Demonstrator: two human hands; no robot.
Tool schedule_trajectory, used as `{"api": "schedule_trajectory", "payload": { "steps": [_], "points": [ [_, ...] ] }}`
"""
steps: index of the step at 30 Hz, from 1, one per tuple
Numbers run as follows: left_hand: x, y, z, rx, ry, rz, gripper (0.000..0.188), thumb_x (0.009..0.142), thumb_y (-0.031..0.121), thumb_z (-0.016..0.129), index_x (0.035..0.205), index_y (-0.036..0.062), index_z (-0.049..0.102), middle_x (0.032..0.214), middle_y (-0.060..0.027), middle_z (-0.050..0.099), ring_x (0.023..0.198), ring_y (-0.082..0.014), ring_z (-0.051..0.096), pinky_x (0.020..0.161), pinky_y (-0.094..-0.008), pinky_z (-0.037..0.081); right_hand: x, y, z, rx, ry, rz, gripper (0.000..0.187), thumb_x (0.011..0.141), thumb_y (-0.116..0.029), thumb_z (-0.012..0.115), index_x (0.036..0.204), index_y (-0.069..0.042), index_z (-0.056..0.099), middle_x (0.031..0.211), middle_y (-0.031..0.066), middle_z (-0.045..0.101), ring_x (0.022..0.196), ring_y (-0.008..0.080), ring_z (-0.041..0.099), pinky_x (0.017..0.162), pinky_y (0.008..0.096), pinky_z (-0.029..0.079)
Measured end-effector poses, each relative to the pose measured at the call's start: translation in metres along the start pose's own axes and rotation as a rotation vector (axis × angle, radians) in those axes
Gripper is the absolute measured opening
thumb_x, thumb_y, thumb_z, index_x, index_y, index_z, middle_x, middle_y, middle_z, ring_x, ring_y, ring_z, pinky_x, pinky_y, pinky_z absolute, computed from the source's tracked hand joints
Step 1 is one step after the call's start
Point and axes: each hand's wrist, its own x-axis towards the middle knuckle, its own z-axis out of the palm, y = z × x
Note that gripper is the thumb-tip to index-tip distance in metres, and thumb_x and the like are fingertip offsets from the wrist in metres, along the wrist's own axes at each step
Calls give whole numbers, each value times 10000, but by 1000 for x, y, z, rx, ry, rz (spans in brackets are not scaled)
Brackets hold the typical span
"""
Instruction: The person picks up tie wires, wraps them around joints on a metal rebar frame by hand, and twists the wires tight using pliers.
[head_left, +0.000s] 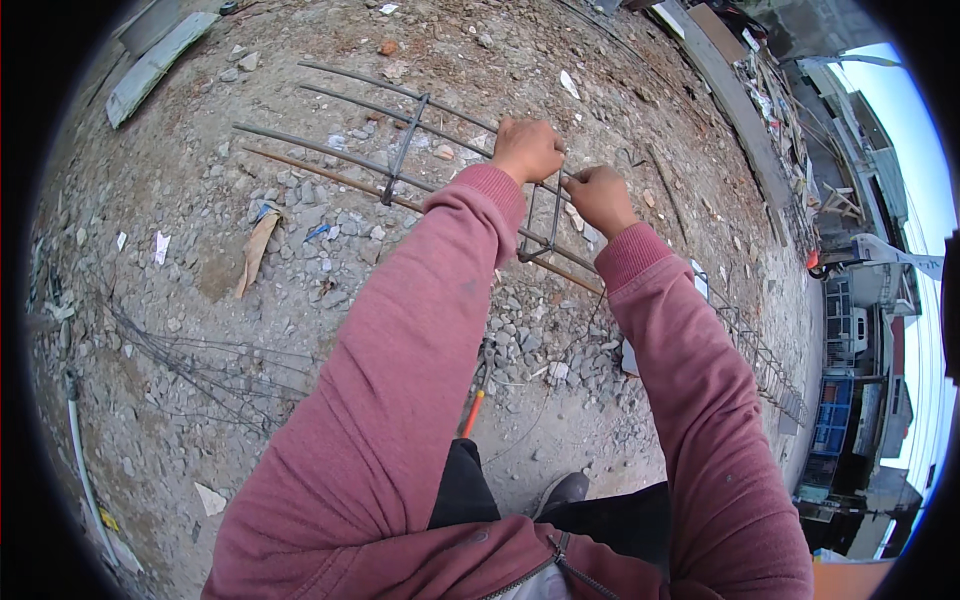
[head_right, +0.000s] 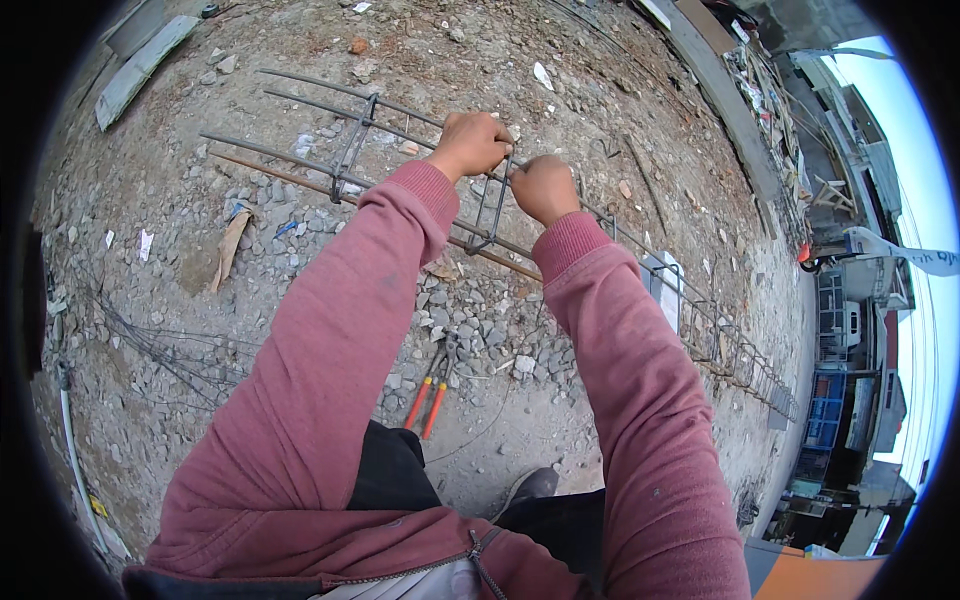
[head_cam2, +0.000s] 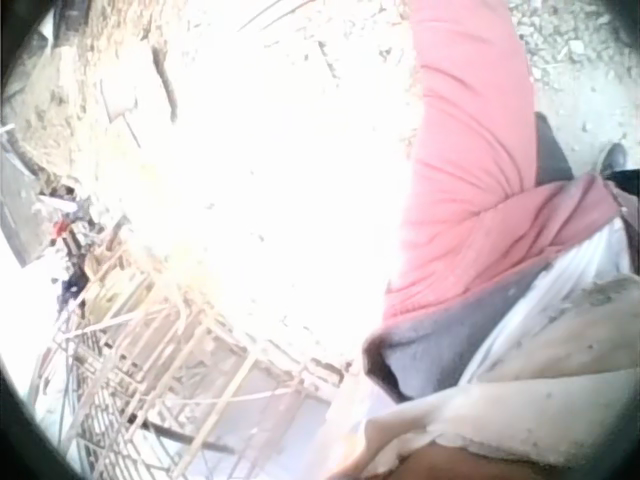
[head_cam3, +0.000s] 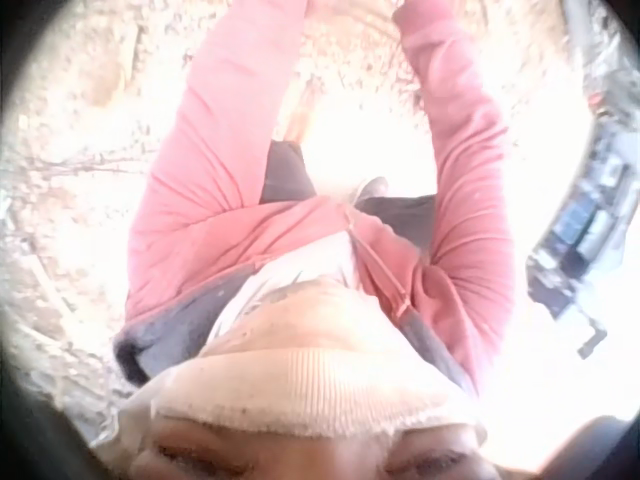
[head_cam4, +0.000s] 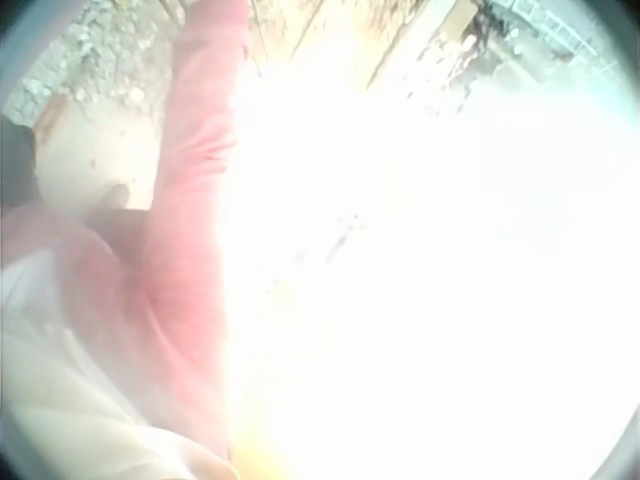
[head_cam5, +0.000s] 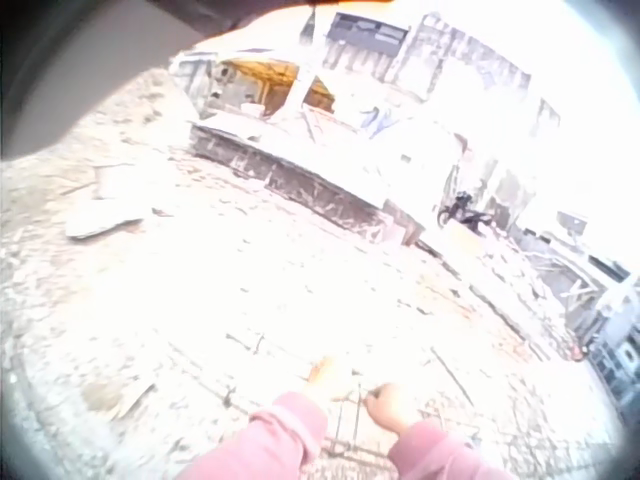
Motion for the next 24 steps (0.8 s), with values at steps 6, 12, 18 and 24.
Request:
{"api": "schedule_trajectory", "payload": {
  "steps": [6, 12, 18, 24],
  "points": [
    [-2, 1, -10, 2, -237, -18, 181, 768, 323, 652, 915, 248, 725, 885, -35, 686, 908, -177, 607, 926, -345, 267, 2, -5, -46, -464, 37, -233, 161, 760, -120, 537, 836, -53, 662, 873, 161, 652, 817, 316, 640, 728, 401, 511],
    [-8, 7, -3, -13, -71, -201, 133, 739, 294, 673, 835, 226, 735, 855, -49, 683, 874, -193, 611, 890, -325, 307, 39, 1, -54, -669, 133, -789, 151, 771, -32, 531, 905, -69, 590, 934, 81, 576, 827, 270, 614, 693, 377, 508],
    [-1, 5, 0, -37, -44, -256, 103, 712, 255, 673, 773, 202, 738, 806, -55, 682, 835, -206, 613, 851, -317, 326, 76, 4, -43, -221, 200, -950, 113, 755, -111, 622, 837, -33, 623, 822, 107, 609, 748, 262, 612, 651, 369, 491],
    [-9, 7, -5, -69, -46, -234, 118, 692, 245, 698, 800, 223, 742, 791, -45, 684, 831, -188, 601, 861, -313, 315, 79, -17, -47, -342, -333, -370, 189, 654, -183, 684, 757, -25, 690, 733, 138, 650, 676, 233, 607, 634, 354, 467]
  ]
}}
